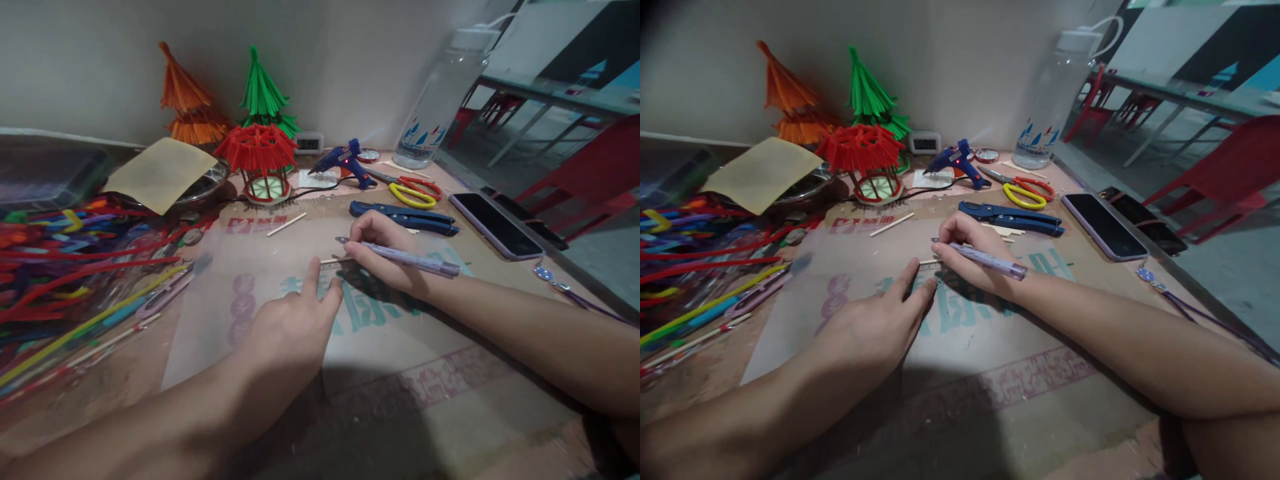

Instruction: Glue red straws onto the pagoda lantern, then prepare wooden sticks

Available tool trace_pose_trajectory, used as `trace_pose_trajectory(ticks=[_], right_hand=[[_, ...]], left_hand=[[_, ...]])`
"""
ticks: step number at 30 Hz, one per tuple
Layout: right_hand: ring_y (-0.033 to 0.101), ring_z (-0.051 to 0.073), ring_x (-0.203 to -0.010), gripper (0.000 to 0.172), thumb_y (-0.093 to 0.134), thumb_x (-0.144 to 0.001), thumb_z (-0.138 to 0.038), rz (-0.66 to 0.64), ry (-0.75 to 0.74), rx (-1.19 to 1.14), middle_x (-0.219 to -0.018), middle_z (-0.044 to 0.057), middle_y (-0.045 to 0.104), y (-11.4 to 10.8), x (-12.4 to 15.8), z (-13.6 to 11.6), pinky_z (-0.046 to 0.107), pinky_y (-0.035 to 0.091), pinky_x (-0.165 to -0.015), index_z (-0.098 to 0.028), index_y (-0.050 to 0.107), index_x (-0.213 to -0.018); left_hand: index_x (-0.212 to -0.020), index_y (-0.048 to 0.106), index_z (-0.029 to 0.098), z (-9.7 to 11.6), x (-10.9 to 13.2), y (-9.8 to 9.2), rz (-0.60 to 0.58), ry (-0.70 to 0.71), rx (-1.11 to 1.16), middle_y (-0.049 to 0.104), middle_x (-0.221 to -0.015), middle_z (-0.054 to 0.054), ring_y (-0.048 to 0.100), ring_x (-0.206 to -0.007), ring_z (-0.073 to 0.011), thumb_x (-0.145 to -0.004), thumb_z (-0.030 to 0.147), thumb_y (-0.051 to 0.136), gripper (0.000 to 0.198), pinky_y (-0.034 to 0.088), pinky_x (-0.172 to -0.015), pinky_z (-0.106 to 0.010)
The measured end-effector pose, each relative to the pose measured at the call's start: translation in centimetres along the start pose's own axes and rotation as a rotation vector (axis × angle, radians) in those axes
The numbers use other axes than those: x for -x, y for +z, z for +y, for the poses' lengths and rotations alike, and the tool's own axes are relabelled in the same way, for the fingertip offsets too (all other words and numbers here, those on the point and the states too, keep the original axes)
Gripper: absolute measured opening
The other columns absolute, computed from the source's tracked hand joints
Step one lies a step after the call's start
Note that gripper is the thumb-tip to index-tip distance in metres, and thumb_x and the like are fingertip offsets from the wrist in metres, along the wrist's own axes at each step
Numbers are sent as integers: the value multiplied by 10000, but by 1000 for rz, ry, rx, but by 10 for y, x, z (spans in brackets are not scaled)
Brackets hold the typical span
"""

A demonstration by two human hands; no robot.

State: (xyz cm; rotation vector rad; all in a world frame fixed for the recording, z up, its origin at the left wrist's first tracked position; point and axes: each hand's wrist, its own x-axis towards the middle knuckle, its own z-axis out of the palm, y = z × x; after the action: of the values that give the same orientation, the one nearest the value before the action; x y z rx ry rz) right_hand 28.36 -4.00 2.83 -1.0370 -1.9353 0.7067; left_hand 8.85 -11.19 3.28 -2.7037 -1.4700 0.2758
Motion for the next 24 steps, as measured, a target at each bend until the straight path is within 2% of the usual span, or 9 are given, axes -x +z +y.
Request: trace_pose_trajectory(ticks=[4,8,13,18,24], right_hand=[[487,99,-560,131,612,-893,-246,-33,16,-56,-698,-54,550,2,0,1,242,367,-539,-231,482,-881],[512,111,-563,214,663,-876,-300,-50,24,-3,-677,-39,567,1,-1,0,248,381,-533,-231,475,-802],[508,116,-539,289,685,-862,-367,-109,64,54,-625,-30,573,-2,-4,1,248,365,-505,-229,471,-726],[473,107,-514,265,669,-838,-345,-125,74,110,-602,-34,561,-3,-5,1,243,326,-483,-228,472,-705],[482,114,-536,258,680,-835,-330,-121,81,131,-623,-26,579,-1,-5,0,246,325,-491,-221,489,-699]], left_hand=[[-1550,451,237,-1,0,0,-3,2,23,348,-1625,-272,767,-677,-250,-958,155,465,598,629,-566,-360],[-1558,438,232,-1,-1,1,-11,15,37,312,-1634,-284,776,-723,-266,-952,142,479,614,639,-601,-370],[-1590,382,262,-1,-2,-5,-107,-25,75,216,-1676,-255,779,-749,-274,-946,137,489,664,627,-585,-368],[-1606,350,272,0,-4,-12,-170,-39,94,179,-1694,-225,783,-859,-315,-968,152,442,656,634,-663,-407],[-1623,312,268,3,-9,-27,-262,-60,99,157,-1694,-234,784,-834,-328,-957,142,442,690,636,-641,-423]])
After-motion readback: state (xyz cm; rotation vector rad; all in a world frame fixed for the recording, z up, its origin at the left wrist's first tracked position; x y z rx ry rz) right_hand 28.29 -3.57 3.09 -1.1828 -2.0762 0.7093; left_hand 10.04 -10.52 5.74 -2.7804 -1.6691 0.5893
